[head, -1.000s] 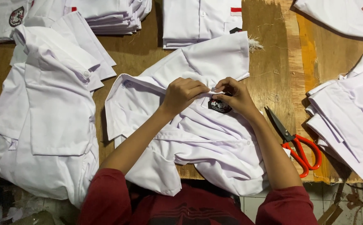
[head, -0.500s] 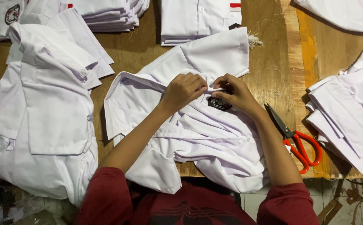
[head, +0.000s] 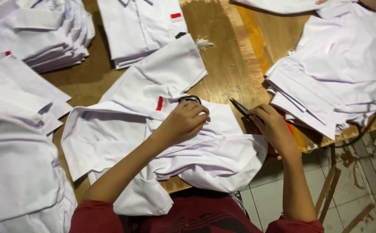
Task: A person unfolds a white shirt on a wooden table and uses scissors to trim loose threads from the seams and logo area.
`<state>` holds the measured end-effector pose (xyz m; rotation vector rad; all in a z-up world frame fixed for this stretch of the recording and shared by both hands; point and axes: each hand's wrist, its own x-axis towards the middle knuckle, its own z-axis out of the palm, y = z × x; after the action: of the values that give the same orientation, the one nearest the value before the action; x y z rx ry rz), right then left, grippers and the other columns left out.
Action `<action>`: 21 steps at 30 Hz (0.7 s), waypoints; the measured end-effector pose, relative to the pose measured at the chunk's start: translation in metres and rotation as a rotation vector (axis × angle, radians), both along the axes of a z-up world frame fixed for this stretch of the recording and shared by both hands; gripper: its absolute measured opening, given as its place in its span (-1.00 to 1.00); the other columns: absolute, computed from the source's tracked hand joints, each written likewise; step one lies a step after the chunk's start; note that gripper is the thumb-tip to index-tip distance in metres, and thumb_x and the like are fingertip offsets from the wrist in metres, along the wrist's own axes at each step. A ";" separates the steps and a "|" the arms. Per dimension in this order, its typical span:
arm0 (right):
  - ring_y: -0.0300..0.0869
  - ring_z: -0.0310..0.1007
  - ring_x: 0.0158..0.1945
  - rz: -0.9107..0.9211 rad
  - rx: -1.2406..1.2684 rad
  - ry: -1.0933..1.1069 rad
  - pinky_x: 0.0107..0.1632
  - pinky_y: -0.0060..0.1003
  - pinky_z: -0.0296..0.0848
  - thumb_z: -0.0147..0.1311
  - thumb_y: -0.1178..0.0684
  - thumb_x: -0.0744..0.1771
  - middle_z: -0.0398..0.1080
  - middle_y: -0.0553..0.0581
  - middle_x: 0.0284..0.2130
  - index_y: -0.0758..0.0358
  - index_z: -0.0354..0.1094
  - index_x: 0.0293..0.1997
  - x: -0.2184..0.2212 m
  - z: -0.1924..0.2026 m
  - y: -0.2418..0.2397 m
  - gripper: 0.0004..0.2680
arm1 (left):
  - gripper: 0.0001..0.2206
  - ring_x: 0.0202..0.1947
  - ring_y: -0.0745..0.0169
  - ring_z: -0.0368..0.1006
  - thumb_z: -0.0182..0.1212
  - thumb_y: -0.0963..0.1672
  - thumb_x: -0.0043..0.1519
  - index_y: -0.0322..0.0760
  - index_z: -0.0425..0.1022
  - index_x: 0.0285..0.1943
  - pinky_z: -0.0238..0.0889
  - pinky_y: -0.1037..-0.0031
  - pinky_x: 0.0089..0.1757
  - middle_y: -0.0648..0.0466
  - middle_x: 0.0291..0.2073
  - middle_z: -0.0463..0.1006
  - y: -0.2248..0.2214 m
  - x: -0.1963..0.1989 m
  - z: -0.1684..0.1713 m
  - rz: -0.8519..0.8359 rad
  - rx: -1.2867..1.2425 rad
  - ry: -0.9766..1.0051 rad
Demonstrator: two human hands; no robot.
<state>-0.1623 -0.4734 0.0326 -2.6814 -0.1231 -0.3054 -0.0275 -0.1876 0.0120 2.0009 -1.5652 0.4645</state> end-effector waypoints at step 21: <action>0.26 0.54 -0.19 -0.354 -0.190 0.313 -0.16 0.10 0.50 0.18 -0.18 0.30 0.42 0.31 -0.25 0.21 0.23 0.13 -0.067 -0.029 -0.040 -0.61 | -0.82 0.05 0.18 0.46 0.01 -0.03 0.40 -0.03 0.52 -0.04 0.29 0.31 0.00 0.18 -0.09 0.54 -0.011 -0.019 -0.002 -0.082 0.081 0.052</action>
<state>-0.2294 -0.5130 0.0035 -2.8918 0.4407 0.0271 -0.0463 -0.1983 0.0097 1.9828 -1.6510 0.3197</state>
